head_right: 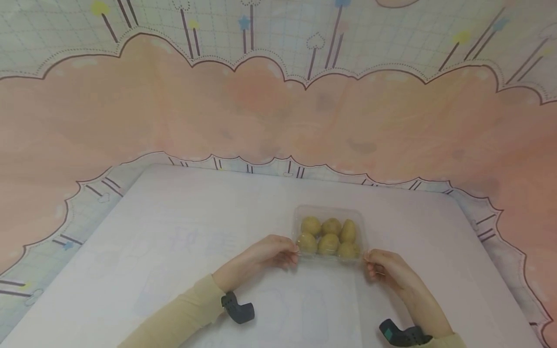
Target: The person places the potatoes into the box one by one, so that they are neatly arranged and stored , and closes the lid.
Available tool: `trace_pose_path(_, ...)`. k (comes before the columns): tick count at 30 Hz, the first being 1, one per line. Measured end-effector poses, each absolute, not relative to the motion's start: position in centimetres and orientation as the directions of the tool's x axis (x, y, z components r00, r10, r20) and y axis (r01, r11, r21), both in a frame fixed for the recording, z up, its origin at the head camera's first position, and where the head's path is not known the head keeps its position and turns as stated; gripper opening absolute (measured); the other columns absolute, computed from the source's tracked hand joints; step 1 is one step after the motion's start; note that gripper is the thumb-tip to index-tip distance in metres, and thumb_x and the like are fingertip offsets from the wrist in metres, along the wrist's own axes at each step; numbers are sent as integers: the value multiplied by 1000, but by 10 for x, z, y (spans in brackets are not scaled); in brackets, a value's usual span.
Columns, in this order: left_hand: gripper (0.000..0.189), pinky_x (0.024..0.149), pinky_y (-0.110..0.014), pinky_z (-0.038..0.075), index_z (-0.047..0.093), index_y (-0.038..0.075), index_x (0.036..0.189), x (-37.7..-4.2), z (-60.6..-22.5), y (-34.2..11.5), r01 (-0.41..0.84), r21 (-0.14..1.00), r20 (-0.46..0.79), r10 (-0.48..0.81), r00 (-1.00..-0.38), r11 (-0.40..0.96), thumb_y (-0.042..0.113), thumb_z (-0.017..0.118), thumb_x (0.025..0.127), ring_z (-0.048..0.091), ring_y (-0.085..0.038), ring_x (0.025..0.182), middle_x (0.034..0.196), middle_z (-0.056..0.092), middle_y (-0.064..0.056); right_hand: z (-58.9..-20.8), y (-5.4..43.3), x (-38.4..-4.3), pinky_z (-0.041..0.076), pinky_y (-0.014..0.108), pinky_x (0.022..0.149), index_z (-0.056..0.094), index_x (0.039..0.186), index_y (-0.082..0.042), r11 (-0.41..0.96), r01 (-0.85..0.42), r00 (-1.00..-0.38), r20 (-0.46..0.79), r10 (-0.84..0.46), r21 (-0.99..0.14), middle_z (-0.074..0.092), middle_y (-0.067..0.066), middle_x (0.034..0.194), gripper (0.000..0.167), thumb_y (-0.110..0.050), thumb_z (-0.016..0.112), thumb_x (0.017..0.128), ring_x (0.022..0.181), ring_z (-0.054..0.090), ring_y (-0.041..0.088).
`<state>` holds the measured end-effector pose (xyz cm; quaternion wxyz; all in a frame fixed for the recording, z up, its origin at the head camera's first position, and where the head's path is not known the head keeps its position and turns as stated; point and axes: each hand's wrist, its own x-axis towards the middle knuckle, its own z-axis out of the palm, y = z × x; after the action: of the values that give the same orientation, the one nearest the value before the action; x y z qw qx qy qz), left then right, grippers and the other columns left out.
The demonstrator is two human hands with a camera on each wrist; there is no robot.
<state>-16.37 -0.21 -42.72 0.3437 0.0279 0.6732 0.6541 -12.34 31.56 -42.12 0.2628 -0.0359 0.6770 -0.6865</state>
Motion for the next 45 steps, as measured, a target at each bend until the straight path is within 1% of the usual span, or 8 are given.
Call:
trace_pose_path(8, 26, 58, -16, 48, 66, -7, 106, -164, -427, -3, -398, 904, -419, 494, -762, 154, 12, 59, 89, 61, -5, 62, 65, 64, 7, -421, 316, -123, 47, 16, 69, 70, 85, -26, 46, 336, -860, -327, -393, -941, 61, -17, 73, 37, -10, 41, 100, 68, 56, -2)
trace_pose_path(18, 25, 56, -16, 46, 65, -7, 106, -163, -428, 0, -402, 902, -425, 480, -768, 156, 10, 59, 89, 59, -4, 61, 64, 62, 7, -419, 316, -123, 46, 17, 71, 68, 85, -26, 113, 376, -852, -391, -347, -920, 59, -16, 72, 31, -14, 43, 100, 68, 55, 0)
trace_pose_path(27, 24, 55, -16, 46, 66, -7, 105, -163, -427, 1, -403, 902, -425, 482, -766, 155, 10, 58, 89, 59, -4, 60, 63, 62, 7, -420, 319, -121, 45, 17, 71, 68, 87, -26, 87, 330, -857, -337, -390, -940, 58, -17, 73, 34, -11, 41, 100, 68, 55, -1)
trace_pose_path(31, 24, 55, -16, 46, 66, -6, 105, -162, -427, 2, -406, 901, -426, 479, -767, 153, 10, 59, 89, 59, -5, 60, 63, 62, 7, -420, 318, -121, 45, 17, 71, 68, 85, -26, 94, 314, -860, -325, -394, -945, 58, -17, 72, 33, -11, 42, 100, 68, 54, -1)
trace_pose_path(38, 23, 55, -15, 46, 67, -5, 104, -163, -429, 3, -410, 899, -430, 476, -767, 151, 10, 59, 89, 60, -5, 61, 64, 63, 6, -419, 316, -119, 44, 16, 70, 66, 82, -26, 131, 319, -869, -345, -355, -939, 56, -17, 69, 31, -12, 44, 99, 66, 54, -1)
trace_pose_path(45, 25, 54, -15, 47, 66, -5, 107, -164, -429, 2, -422, 896, -431, 490, -757, 136, 12, 59, 90, 61, -4, 60, 63, 63, 8, -420, 318, -120, 46, 16, 70, 66, 84, -25, 104, 336, -866, -351, -356, -936, 58, -17, 71, 31, -12, 42, 99, 67, 54, -1)
